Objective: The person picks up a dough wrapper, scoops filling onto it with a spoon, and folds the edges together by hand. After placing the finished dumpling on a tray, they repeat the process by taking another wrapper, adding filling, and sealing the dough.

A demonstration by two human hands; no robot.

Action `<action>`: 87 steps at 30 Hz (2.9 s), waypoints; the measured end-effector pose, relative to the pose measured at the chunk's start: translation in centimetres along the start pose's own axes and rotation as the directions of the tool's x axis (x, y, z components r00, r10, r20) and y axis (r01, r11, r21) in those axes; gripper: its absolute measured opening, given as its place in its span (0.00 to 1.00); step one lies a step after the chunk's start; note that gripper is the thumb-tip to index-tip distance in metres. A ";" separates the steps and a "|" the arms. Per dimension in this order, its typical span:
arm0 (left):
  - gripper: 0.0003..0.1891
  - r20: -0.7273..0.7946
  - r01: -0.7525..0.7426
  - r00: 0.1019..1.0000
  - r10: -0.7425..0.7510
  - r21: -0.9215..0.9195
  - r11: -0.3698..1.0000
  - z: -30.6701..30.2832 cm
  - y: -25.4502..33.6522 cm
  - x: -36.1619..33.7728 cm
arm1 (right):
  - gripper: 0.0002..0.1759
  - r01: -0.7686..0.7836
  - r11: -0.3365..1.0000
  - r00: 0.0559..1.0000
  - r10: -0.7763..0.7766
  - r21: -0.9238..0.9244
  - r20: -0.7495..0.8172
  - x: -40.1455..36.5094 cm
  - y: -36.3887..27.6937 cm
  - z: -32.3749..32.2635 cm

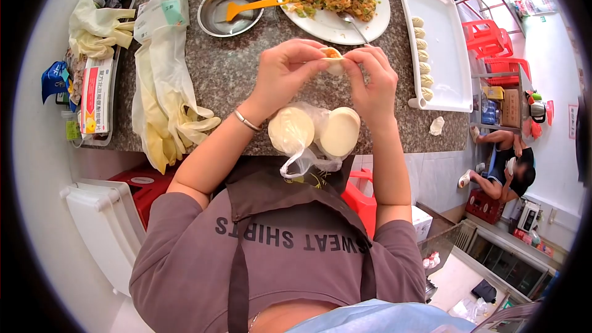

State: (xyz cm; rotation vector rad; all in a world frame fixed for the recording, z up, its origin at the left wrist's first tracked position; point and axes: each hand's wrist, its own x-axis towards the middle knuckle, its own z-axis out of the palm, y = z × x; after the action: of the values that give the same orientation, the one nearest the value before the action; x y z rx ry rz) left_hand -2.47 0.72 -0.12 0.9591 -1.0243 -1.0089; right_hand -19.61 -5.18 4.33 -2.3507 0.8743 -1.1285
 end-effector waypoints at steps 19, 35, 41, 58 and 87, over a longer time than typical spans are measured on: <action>0.07 0.011 -0.037 0.999 0.036 0.021 0.999 0.2 -0.1 -0.2 | 0.04 0.000 1.000 1.000 0.000 0.013 -0.019 -0.2 -0.1 0.4; 0.06 0.024 -0.015 1.000 0.016 -0.026 1.000 0.2 0.1 -0.4 | 0.04 -0.054 0.998 0.998 0.052 0.043 0.033 -0.2 -0.3 0.2; 0.09 0.024 -0.108 0.994 0.107 0.037 0.993 0.5 1.0 -0.2 | 0.04 -0.062 0.996 0.998 0.060 0.064 0.037 -0.3 -0.4 0.5; 0.06 0.092 -0.082 0.994 0.064 0.196 0.977 -0.3 0.4 -0.1 | 0.05 -0.162 0.977 0.978 0.141 0.137 0.154 0.3 -0.3 -0.3; 0.07 0.154 0.330 0.944 -0.292 -0.483 0.811 -0.4 -0.3 0.2 | 0.05 -0.183 0.970 0.983 0.179 0.161 0.036 0.2 -0.6 2.2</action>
State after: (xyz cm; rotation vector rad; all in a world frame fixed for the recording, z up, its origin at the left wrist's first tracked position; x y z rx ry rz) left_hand -2.15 0.50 -0.48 0.6618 -0.6112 -1.5085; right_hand -17.55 -4.71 3.42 -2.1000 0.9305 -1.0564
